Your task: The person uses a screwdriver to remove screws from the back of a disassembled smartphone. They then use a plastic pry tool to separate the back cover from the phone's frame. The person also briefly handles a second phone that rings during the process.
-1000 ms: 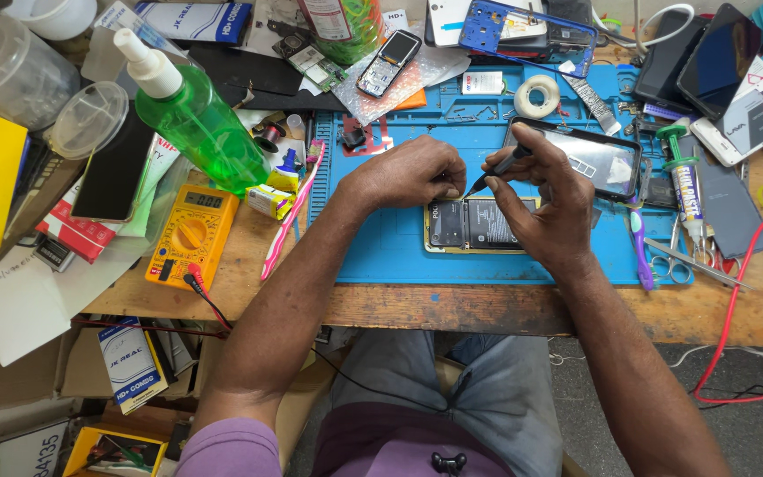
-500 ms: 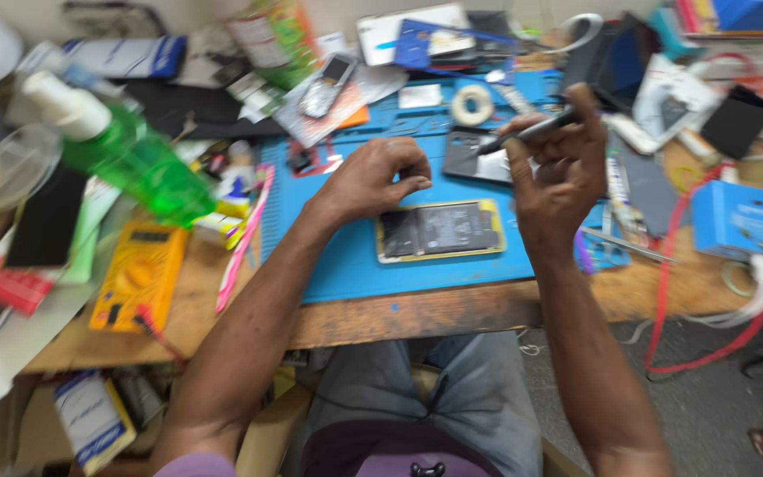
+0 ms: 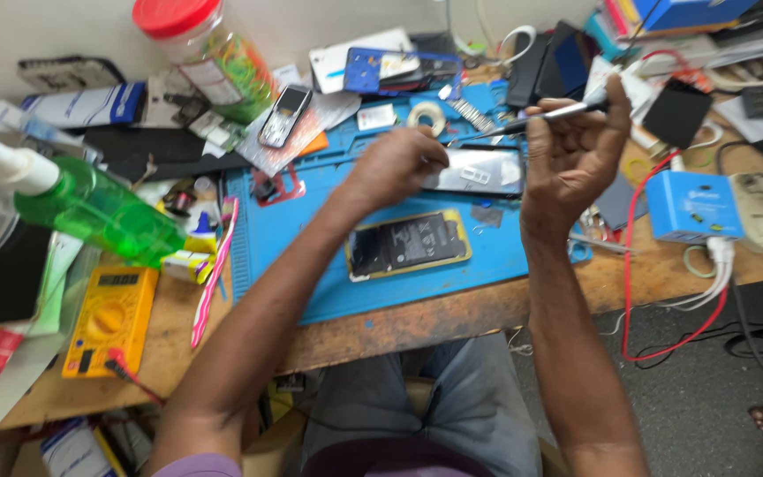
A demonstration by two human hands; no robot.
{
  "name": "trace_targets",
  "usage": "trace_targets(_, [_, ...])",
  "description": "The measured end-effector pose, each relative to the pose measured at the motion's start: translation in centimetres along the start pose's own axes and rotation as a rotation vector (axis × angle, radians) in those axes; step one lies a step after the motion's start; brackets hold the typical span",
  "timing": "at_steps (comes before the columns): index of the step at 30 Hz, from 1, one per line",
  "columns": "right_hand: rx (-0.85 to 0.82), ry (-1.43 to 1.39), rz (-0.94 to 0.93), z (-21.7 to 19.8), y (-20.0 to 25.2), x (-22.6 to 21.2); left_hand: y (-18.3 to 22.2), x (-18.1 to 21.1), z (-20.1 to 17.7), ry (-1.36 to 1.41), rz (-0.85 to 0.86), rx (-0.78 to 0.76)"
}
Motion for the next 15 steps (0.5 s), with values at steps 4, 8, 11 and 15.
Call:
trace_targets(4, [-0.344, -0.073, 0.037, 6.3, 4.2, -1.1, 6.0, -3.7, -4.5, 0.082, -0.193, -0.133])
trace_targets(8, [-0.672, -0.075, 0.016, 12.4, 9.4, -4.0, 10.5, -4.9, -5.0, 0.164, -0.259, -0.307])
trace_targets(11, [-0.762, -0.043, -0.047, 14.0, 10.4, -5.1, 11.4, -6.1, -3.8, 0.286, -0.359, -0.329])
trace_targets(15, [-0.744, -0.063, -0.017, 14.0, 10.4, -4.9, 11.8, -6.8, -3.0, 0.301, -0.451, -0.347])
Point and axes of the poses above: each hand's wrist, its own y-axis away from the middle knuckle, its own z-axis out of the palm, x = y × z, the point moved 10 cm from there along -y, towards the middle knuckle, and after that the axes turned 3 degrees about x, right-handed, at the moved point
